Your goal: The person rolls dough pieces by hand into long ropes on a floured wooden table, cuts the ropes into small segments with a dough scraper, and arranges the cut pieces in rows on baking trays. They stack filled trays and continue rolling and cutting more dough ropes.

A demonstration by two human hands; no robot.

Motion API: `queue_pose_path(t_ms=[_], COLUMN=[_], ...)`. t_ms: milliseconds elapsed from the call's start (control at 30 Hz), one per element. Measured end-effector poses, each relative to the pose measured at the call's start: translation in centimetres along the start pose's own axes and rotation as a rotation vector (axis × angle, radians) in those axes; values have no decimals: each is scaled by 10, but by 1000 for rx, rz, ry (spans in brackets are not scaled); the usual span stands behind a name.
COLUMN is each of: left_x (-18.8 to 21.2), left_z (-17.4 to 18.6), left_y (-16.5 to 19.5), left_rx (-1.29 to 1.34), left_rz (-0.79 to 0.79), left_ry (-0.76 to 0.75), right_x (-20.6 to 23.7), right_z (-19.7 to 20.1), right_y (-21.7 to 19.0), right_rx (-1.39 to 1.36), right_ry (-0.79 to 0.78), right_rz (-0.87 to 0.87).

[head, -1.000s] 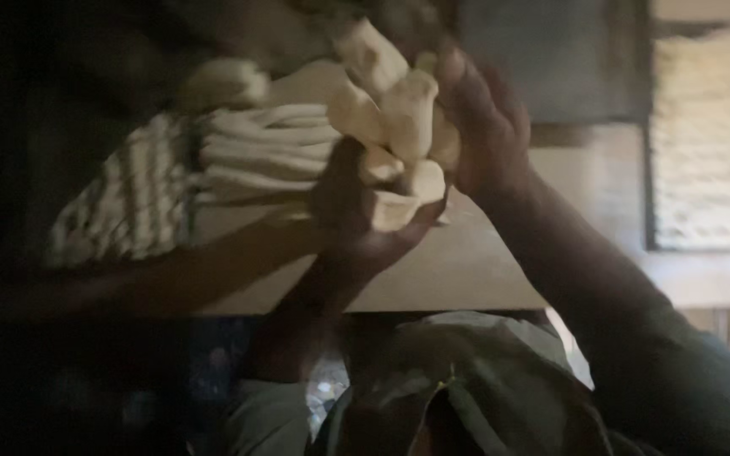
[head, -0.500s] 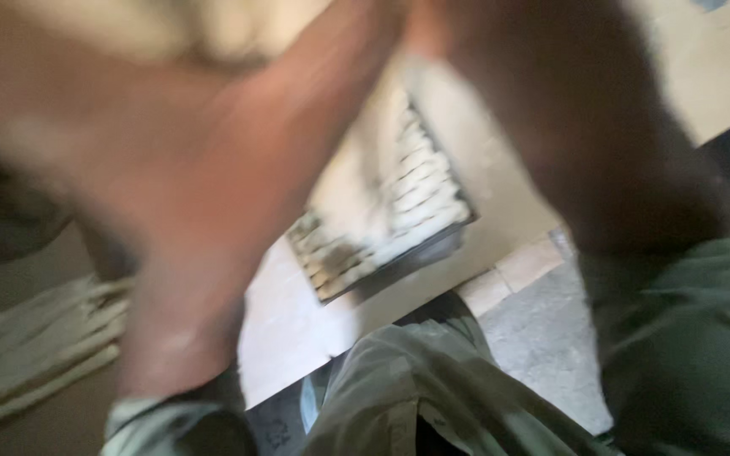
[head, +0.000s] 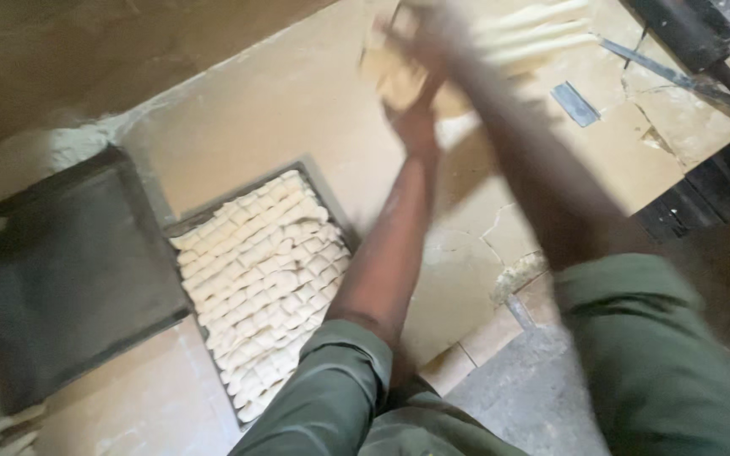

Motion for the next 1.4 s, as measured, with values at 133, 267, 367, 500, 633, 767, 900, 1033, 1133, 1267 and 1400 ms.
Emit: queue_pose_path(t_ms=[133,267,367,500,633,767,900,1033,1133,1267,1400], left_x=[54,91,120,104,107,107,74,49,20,-27,-61], left_z=[49,171,290,500,706,864,1034,1207,1305,1377,1412], left_y=[-119,-122,-73,-20,23,38,67,84,83,52,35], left_rx=[411,252,78,-538,-644,-493,-833,-506,-289,-17,131], left_rz=[874,893,726,362,268,204,80,99,85,188,272], left_ry=[37,-155,-664,-542,6,245,419,780,1015,1208,1269], right_x=[50,108,153,202,244,281,320,341,349,369,382], right_z=[-126,-180,-187,-217,-284,-371,-475,-569,-647,-744,-768], right_y=[16,-23,-80,-174,-314,-483,-662,-845,-977,-1084,-1124], right_rx=[119,-170,-202,-287,-422,-374,-374,-462,-352,-363,-393], right_ry=[-76,142,252,125,-103,-343,-567,-632,-581,-686,-564], right_rz=[83,238,393,519,652,697,819,1016,1159,1052,1034])
Point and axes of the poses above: each hand's wrist, its own x-axis away from the middle knuckle, its own z-axis out of the back of the hand, y = z × x, the point moved 10 cm from there along -x, towards the middle knuckle, and after that the axes turned 6 degrees about y, right-handed, at the moved point
